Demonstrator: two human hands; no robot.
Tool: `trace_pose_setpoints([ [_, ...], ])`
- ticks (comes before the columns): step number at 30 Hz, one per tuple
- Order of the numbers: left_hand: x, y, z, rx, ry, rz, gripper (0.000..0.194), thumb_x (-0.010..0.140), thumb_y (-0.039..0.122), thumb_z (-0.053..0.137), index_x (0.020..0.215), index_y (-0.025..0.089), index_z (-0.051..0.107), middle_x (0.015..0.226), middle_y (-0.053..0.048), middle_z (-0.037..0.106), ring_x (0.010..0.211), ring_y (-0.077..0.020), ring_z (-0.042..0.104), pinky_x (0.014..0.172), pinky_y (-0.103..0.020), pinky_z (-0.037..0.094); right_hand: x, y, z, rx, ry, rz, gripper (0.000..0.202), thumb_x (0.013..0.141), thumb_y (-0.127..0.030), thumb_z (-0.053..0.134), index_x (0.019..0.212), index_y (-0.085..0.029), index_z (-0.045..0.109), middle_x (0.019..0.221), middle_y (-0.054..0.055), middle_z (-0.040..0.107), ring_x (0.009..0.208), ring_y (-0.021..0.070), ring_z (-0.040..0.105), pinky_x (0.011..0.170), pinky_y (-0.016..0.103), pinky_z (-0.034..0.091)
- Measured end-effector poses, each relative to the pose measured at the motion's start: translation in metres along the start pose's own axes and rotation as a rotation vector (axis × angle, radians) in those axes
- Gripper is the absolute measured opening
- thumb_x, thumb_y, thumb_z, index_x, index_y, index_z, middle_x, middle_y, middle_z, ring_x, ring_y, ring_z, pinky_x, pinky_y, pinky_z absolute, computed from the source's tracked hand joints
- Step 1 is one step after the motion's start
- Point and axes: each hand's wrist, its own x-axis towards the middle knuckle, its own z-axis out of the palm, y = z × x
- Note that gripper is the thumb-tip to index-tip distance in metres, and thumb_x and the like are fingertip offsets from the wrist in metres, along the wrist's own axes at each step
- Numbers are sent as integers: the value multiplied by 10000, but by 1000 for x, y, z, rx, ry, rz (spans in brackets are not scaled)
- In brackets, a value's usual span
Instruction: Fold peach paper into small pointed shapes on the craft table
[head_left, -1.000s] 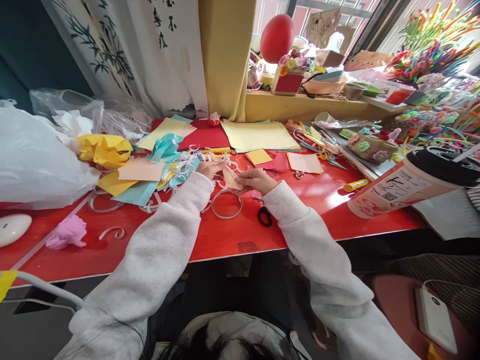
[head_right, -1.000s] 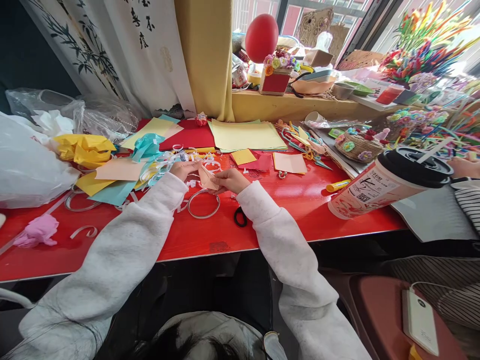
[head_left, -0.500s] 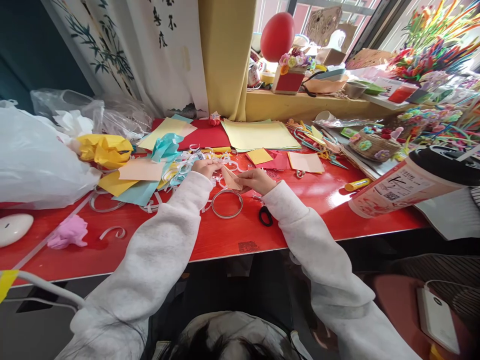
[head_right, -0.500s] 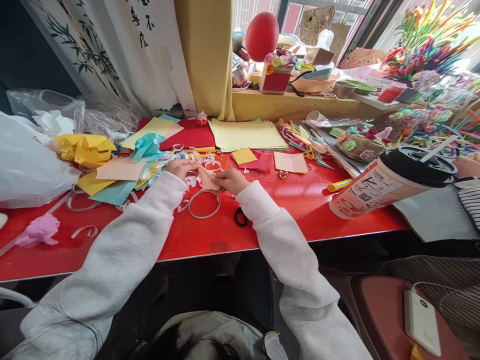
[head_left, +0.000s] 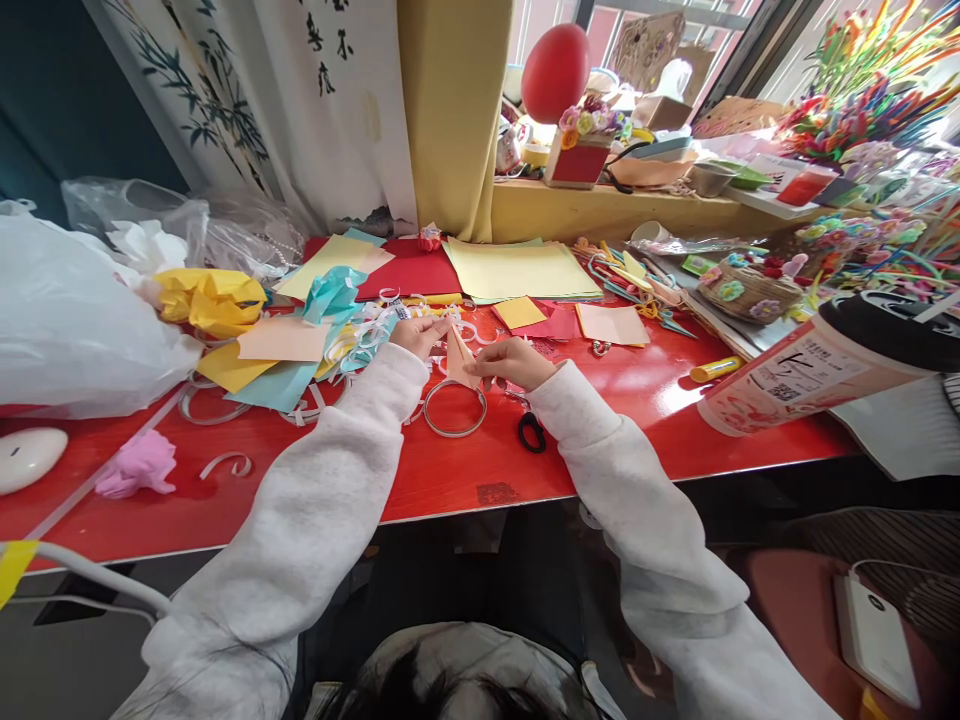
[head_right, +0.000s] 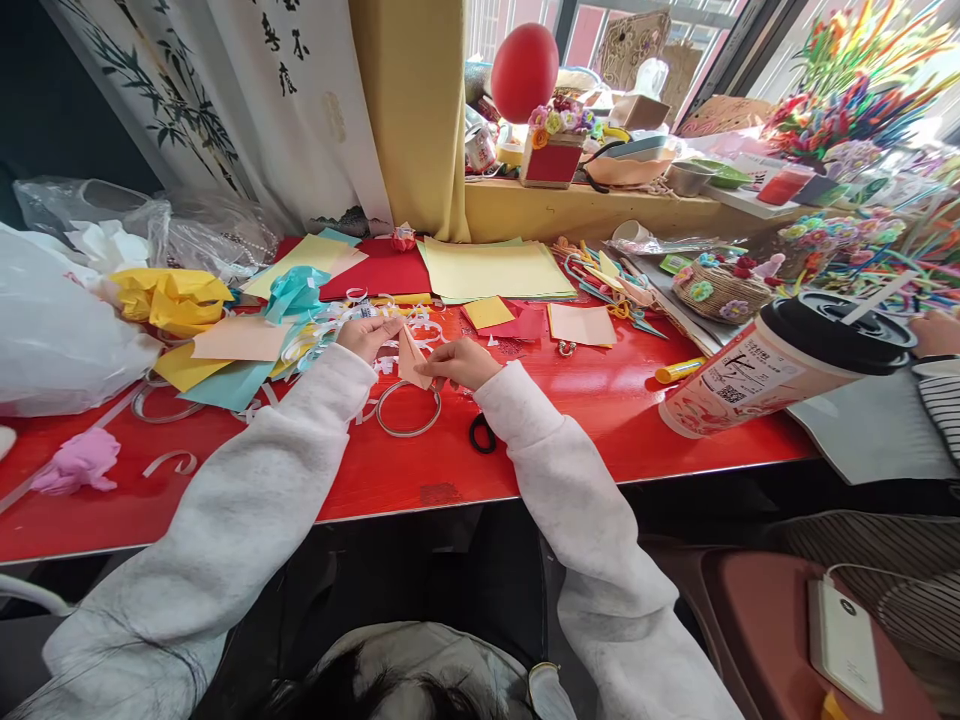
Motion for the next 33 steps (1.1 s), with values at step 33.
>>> trace_pose_setpoints([
  [33, -8, 6, 1, -6, -280, -23, 420, 511, 305, 706, 886, 140, 614, 619, -5, 591, 425, -81, 501, 384, -212, 429, 3, 2, -5, 643, 205, 54, 217, 595, -92, 614, 594, -149, 405, 563, 7, 625, 505, 107, 608, 498, 199, 502],
])
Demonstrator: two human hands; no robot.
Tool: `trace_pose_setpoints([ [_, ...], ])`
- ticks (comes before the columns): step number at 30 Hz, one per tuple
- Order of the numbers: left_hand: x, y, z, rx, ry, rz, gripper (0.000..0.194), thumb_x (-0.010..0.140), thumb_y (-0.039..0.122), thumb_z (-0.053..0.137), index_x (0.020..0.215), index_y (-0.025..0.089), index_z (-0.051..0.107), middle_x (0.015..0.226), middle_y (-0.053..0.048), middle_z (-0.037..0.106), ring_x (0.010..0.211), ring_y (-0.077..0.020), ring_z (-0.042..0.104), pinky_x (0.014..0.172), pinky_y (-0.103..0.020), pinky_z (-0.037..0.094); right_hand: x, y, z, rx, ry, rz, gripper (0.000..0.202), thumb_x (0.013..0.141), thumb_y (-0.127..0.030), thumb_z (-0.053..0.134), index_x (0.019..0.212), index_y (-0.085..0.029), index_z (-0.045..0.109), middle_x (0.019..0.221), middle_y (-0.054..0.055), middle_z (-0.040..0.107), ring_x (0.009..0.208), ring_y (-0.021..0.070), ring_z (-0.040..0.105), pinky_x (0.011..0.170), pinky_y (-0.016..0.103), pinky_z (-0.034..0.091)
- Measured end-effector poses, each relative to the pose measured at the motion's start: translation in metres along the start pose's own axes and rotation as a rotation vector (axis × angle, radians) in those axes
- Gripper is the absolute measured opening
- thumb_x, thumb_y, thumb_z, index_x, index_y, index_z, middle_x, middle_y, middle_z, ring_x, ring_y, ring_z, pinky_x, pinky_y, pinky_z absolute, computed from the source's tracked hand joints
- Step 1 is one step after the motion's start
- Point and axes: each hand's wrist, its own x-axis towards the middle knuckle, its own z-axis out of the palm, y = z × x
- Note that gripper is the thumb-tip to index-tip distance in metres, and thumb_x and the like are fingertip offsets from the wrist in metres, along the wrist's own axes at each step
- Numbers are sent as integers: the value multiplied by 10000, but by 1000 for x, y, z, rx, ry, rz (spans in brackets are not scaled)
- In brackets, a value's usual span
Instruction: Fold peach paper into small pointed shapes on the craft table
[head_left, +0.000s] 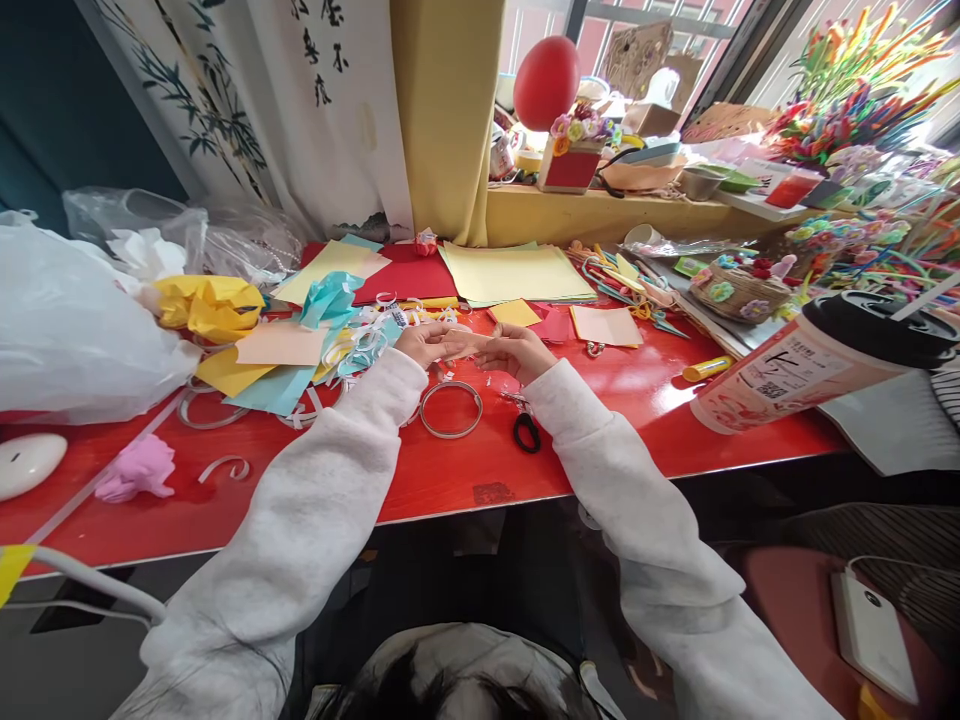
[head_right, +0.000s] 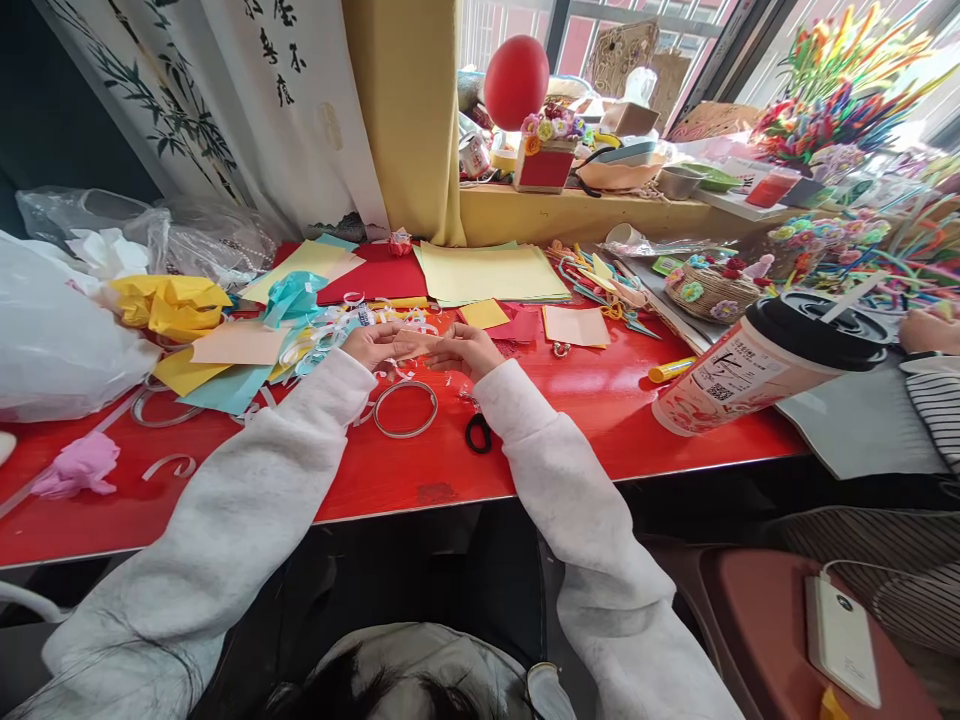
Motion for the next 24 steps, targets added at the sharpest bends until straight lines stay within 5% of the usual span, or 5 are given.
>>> trace_pose_setpoints([
  [7, -2, -2, -7, -108, -104, -46, 449, 566, 180, 673, 1005, 116, 604, 688, -38, 642, 478, -98, 552, 431, -212, 467, -3, -5, -2, -29, -48, 64, 138, 645, -35, 534, 763, -99, 565, 543, 20, 625, 482, 94, 597, 483, 176, 502],
  [17, -1, -6, -5, -198, -71, -19, 247, 592, 132, 614, 833, 113, 665, 497, -13, 596, 447, -98, 552, 449, -205, 474, -2, -6, -2, 67, -92, 144, 247, 721, -18, 444, 902, -82, 600, 648, 38, 659, 483, 53, 582, 494, 129, 491],
  [24, -1, 0, -8, -112, -74, 5, 147, 579, 94, 599, 704, 110, 676, 421, -7, 564, 364, -103, 516, 357, -195, 396, -5, -5, -2, -55, -167, 173, 226, 785, -279, 498, 808, -78, 599, 632, 54, 648, 500, 80, 596, 483, 166, 502],
])
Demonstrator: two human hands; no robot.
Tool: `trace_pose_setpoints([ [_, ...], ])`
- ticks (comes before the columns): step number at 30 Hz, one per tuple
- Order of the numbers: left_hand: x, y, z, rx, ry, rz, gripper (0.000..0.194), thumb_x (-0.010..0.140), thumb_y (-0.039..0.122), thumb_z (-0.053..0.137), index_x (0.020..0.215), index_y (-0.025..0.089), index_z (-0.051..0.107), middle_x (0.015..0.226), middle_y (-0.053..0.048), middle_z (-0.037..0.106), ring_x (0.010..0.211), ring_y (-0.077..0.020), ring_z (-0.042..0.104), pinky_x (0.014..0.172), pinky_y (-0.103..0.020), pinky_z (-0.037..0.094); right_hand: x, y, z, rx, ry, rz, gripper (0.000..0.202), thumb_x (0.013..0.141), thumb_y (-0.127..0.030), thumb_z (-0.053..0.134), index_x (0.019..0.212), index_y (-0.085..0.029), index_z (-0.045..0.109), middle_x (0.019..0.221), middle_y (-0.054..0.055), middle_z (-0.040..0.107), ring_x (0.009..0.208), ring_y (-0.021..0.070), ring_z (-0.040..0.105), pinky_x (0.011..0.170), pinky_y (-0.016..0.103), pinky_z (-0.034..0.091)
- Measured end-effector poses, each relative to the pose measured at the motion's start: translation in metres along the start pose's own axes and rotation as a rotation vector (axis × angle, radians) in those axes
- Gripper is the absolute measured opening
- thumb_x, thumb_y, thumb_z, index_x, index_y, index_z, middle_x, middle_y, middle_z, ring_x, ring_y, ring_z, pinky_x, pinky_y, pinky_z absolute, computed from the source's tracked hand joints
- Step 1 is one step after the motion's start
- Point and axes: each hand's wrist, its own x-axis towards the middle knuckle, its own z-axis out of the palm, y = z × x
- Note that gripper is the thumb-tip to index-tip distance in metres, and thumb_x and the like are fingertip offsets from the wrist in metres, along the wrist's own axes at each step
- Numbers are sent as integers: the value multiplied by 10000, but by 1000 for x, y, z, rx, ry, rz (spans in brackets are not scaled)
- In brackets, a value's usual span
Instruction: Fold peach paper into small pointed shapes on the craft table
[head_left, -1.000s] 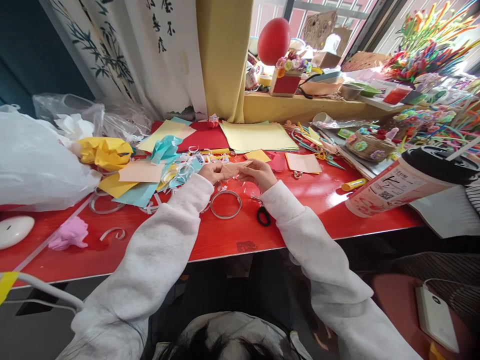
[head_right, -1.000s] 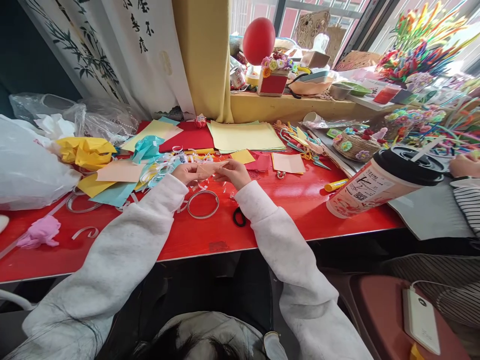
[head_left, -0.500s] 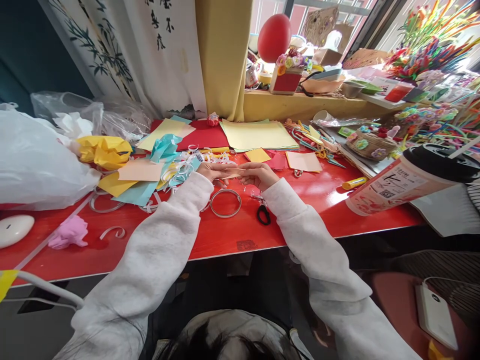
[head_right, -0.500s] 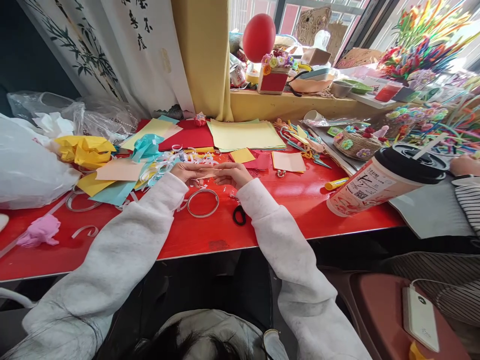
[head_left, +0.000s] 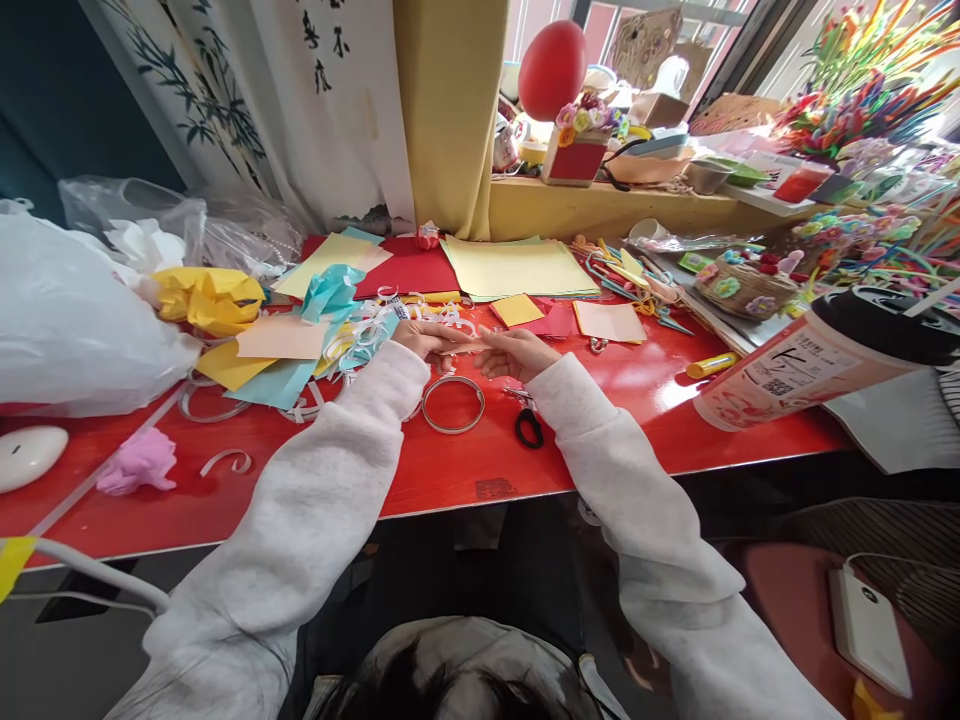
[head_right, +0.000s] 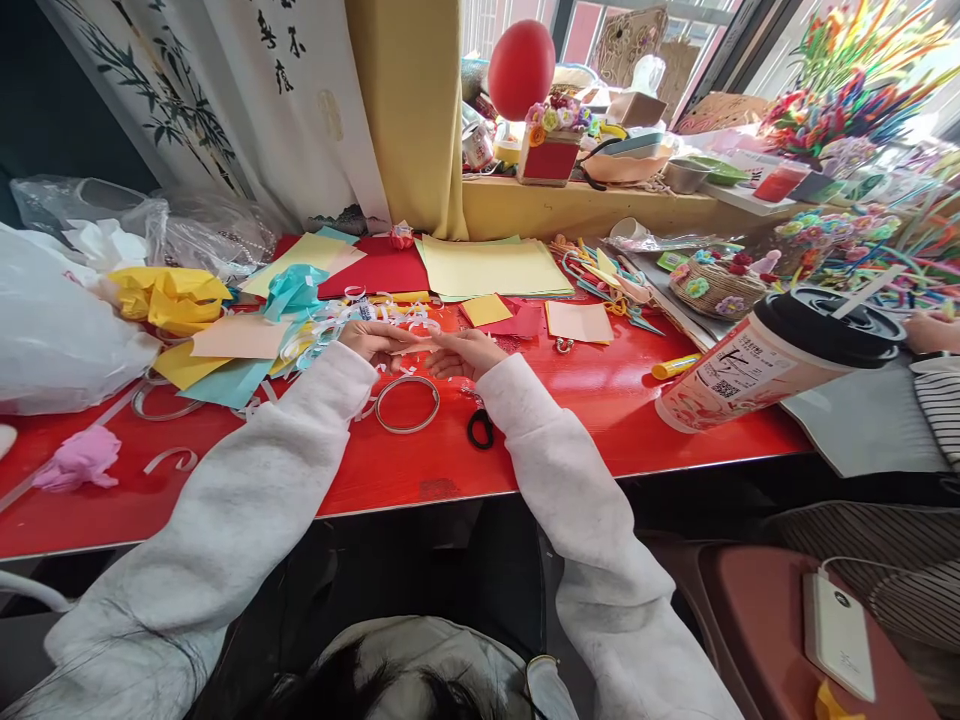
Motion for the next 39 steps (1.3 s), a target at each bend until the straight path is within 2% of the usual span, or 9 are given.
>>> trace_pose_setpoints([
  [4, -1, -2, 6, 49, 10, 14, 127, 598, 92, 582, 684, 110, 673, 380, 6, 522, 334, -88, 473, 322, -185, 350, 4, 4, -7, -10, -41, 39, 153, 774, -187, 516, 750, -60, 598, 582, 41, 631, 455, 64, 574, 435, 133, 472],
  [11, 1, -4, 9, 124, -26, -13, 145, 656, 95, 531, 745, 106, 645, 386, 33, 462, 346, -46, 423, 331, -156, 316, 4, 6, -6, -10, 53, 61, 118, 768, -116, 510, 729, -61, 607, 561, 35, 626, 456, 55, 571, 463, 123, 477],
  [17, 5, -12, 13, 168, 77, 75, 282, 587, 284, 676, 804, 126, 589, 356, 85, 400, 276, -26, 324, 283, -162, 270, 4, 6, 1, -8, 79, -27, 164, 798, -116, 462, 736, -66, 605, 544, 31, 619, 469, 63, 575, 470, 138, 479],
  [22, 10, -14, 4, 136, 96, 161, 309, 597, 296, 669, 853, 135, 607, 375, 67, 433, 305, -46, 384, 300, -172, 331, 2, 1, 3, 10, 112, -84, 126, 792, -102, 467, 794, -85, 592, 630, 44, 654, 539, 81, 611, 548, 176, 511],
  [25, 11, -13, 0, 122, 106, 171, 272, 616, 273, 649, 840, 120, 622, 399, 46, 468, 330, -61, 415, 325, -193, 381, 1, -1, 1, 16, 147, -89, 172, 797, -202, 481, 781, -72, 592, 664, 79, 664, 561, 106, 625, 552, 197, 524],
  [27, 11, -12, -1, 131, 87, 168, 268, 626, 263, 637, 849, 115, 623, 407, 41, 476, 338, -66, 423, 337, -205, 399, 1, -1, 0, 11, 112, -35, 239, 805, -250, 467, 761, -55, 597, 680, 105, 666, 585, 125, 635, 543, 199, 528],
  [30, 10, -12, 0, 176, 49, 167, 228, 647, 268, 615, 823, 124, 626, 448, 36, 492, 359, -63, 439, 363, -203, 408, -1, 0, 0, 29, 1, 39, 204, 811, -192, 455, 803, -55, 605, 698, 105, 670, 611, 122, 640, 564, 186, 532],
  [34, 10, -12, 0, 258, 55, 207, 144, 665, 253, 592, 746, 138, 621, 572, 17, 552, 367, -32, 428, 368, -173, 363, -3, 2, 0, 54, -80, 82, 166, 798, -117, 459, 862, -74, 606, 732, 81, 671, 644, 97, 636, 595, 162, 528],
  [39, 9, -12, 1, 306, 41, 199, 129, 671, 224, 570, 750, 131, 611, 552, 18, 551, 340, -30, 386, 342, -176, 309, -1, 6, -2, 26, -165, 93, 147, 771, -131, 501, 847, -77, 615, 685, 47, 650, 577, 69, 606, 538, 138, 508],
])
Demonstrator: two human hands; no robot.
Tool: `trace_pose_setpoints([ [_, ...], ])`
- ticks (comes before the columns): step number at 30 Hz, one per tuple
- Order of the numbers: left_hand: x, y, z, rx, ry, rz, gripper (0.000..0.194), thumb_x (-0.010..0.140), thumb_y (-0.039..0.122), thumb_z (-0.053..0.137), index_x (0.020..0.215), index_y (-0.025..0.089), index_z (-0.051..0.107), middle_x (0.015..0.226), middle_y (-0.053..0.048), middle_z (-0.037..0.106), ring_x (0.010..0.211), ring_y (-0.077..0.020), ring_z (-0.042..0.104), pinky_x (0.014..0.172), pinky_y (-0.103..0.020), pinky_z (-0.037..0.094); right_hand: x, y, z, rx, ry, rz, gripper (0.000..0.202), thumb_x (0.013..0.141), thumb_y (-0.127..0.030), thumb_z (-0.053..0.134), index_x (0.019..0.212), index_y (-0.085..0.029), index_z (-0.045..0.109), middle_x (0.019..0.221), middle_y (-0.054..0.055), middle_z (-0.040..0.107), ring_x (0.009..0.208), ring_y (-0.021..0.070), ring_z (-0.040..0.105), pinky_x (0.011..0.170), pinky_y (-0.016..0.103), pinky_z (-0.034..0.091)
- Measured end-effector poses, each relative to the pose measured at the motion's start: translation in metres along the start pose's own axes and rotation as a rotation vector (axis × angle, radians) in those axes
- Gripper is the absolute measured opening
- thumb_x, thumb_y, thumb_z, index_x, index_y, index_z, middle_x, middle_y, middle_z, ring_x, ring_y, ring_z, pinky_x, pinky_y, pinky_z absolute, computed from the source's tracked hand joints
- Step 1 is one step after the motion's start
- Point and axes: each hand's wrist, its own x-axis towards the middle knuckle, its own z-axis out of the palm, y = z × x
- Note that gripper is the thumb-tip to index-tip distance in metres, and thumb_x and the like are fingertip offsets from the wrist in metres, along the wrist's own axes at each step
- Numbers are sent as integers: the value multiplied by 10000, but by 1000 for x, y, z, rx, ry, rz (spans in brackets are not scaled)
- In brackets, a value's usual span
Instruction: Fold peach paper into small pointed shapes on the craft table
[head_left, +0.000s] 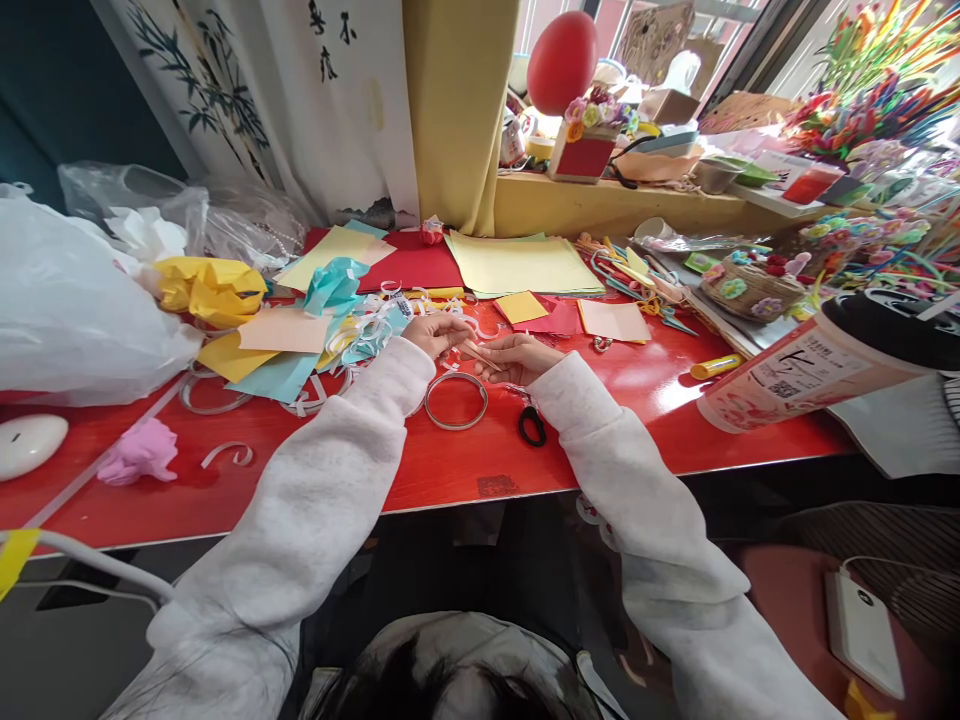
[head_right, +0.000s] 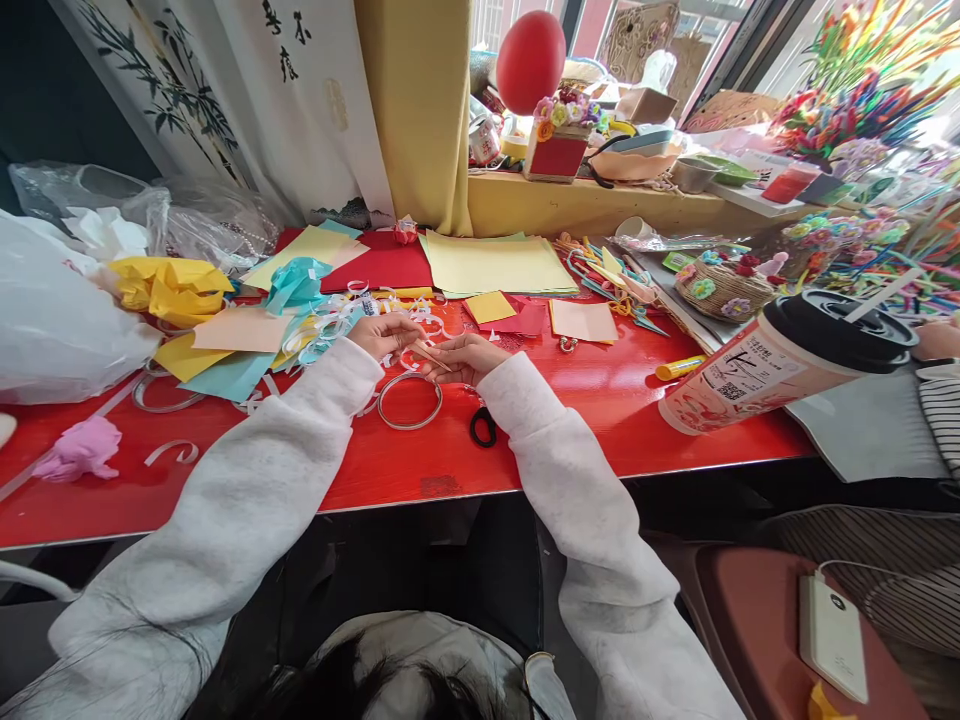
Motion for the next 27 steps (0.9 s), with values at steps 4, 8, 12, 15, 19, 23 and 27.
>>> trace_pose_setpoints([
  [4, -3, 0, 2, 28, 23, -49, 162, 685, 228, 551, 799, 131, 613, 522, 23, 533, 328, -31, 367, 327, -179, 273, 2, 0, 3, -96, 26, -8, 143, 738, -148, 547, 837, -75, 618, 605, 18, 614, 477, 45, 555, 445, 121, 453],
  [8, -2, 0, 3, -3, 51, -80, 166, 686, 216, 555, 824, 136, 601, 445, 51, 455, 308, -30, 338, 306, -173, 246, 4, 1, 6, -243, 74, -63, 185, 717, -224, 578, 819, -75, 617, 532, -4, 575, 427, 46, 523, 405, 136, 409],
  [12, 0, -1, 2, -97, 73, -117, 142, 650, 225, 608, 760, 142, 570, 415, 59, 440, 314, -41, 368, 309, -172, 282, 8, 5, 3, -255, 36, -77, 268, 666, -323, 620, 809, -97, 609, 524, -17, 561, 413, 43, 502, 400, 148, 402],
  [15, 1, -3, 1, -111, 69, -138, 147, 628, 237, 635, 706, 138, 561, 396, 52, 454, 301, -49, 374, 306, -182, 295, 10, 7, 0, -290, 22, -85, 287, 663, -357, 613, 795, -103, 602, 507, -20, 560, 391, 44, 494, 395, 152, 405],
  [19, 3, -7, -2, -88, 51, -161, 155, 632, 256, 636, 712, 138, 575, 350, 56, 442, 279, -55, 371, 306, -189, 298, 10, 5, 3, -366, 54, -78, 225, 715, -330, 565, 762, -111, 593, 483, -17, 572, 366, 60, 508, 376, 158, 412],
  [23, 3, -5, -4, -62, 68, -151, 174, 620, 270, 648, 714, 138, 585, 355, 58, 447, 288, -46, 371, 308, -178, 285, 5, 1, 8, -280, 21, -5, 213, 774, -285, 506, 817, -92, 585, 637, 67, 652, 519, 114, 611, 460, 187, 486],
  [27, 2, -1, -4, -101, 72, -133, 157, 605, 241, 656, 687, 133, 577, 385, 50, 470, 301, -43, 375, 307, -174, 275, -2, -2, 8, -224, -88, 57, 232, 801, -240, 470, 914, -64, 572, 754, 116, 665, 650, 141, 641, 575, 225, 526],
])
